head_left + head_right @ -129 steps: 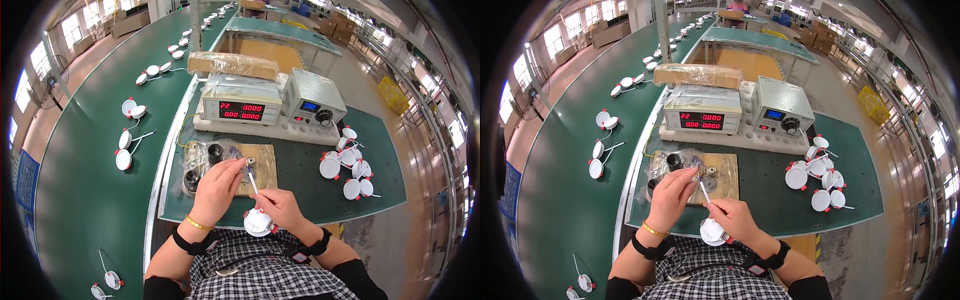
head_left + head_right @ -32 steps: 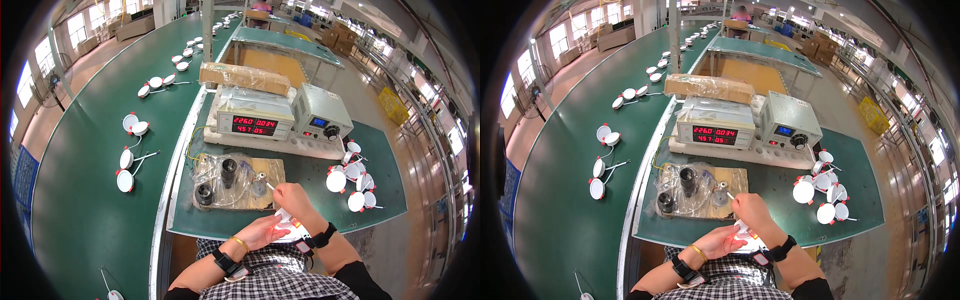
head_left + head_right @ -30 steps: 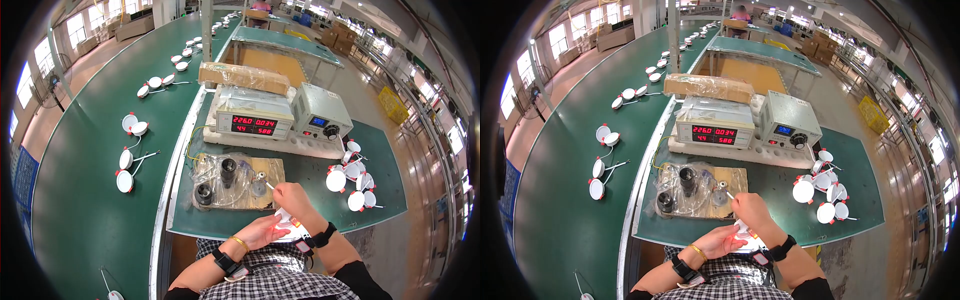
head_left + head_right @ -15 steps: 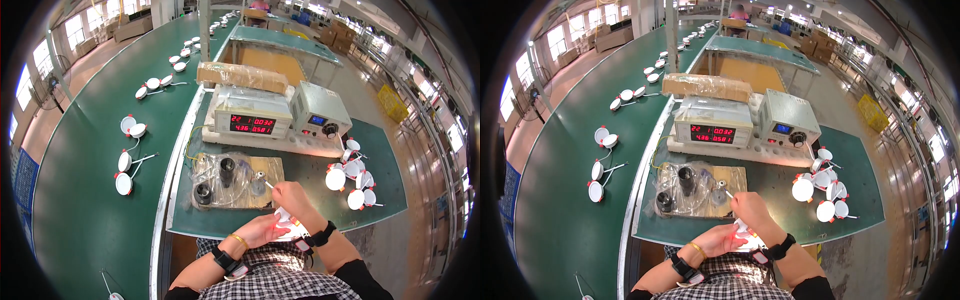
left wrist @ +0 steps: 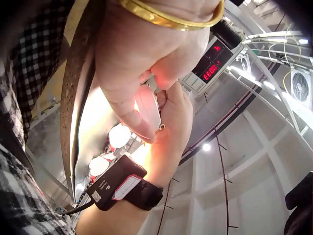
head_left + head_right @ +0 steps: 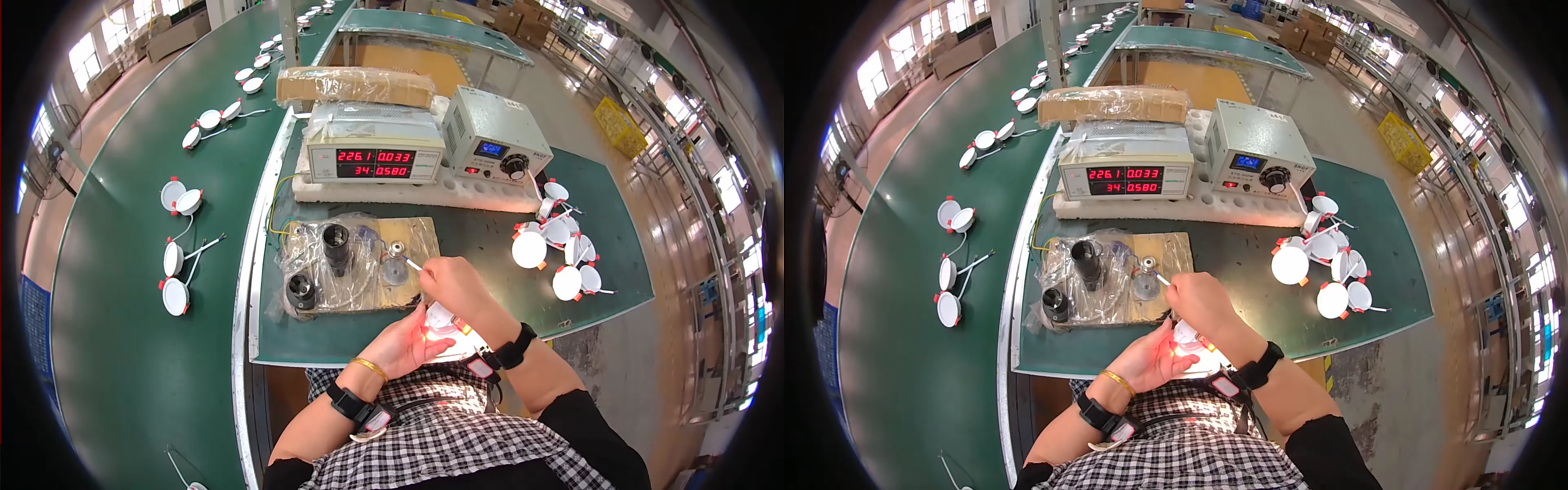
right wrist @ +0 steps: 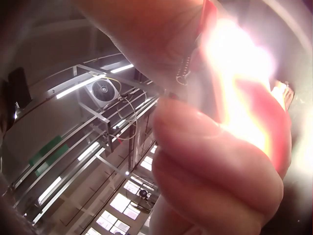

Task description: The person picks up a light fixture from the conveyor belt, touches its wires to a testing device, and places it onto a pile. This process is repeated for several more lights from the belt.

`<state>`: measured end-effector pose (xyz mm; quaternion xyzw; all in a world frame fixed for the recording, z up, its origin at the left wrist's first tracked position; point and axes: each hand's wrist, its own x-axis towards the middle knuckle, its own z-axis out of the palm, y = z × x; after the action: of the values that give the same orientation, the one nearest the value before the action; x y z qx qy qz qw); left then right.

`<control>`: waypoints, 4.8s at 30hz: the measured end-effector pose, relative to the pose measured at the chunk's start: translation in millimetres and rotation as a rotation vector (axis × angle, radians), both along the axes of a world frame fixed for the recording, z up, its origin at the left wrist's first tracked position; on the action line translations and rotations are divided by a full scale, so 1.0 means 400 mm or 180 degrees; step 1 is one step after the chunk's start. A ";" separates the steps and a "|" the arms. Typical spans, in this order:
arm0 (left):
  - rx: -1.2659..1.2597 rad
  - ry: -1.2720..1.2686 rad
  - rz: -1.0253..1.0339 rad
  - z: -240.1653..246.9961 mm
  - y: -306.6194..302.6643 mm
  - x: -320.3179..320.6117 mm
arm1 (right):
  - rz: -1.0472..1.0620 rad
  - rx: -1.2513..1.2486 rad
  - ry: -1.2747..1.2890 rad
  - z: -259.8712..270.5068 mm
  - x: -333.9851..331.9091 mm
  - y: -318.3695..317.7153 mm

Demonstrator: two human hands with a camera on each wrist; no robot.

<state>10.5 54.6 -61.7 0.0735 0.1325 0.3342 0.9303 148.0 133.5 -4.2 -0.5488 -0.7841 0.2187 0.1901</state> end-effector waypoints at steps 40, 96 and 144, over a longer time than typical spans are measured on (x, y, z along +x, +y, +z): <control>0.0914 0.7886 0.2187 0.136 -0.251 -0.770 | 0.1492 -0.0325 0.1430 0.048 -0.068 -0.157; 0.0936 0.1414 0.0704 0.077 -0.077 0.007 | -0.0107 0.0334 0.1159 0.059 0.016 -0.095; 0.0122 0.0237 0.0454 0.080 -0.036 0.006 | -0.0058 -0.0094 -0.0557 0.014 -0.011 -0.006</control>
<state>12.8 40.3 -29.8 0.0941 0.1654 0.3991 0.8970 143.5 131.1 1.4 -0.5757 -0.7894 0.1798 0.1147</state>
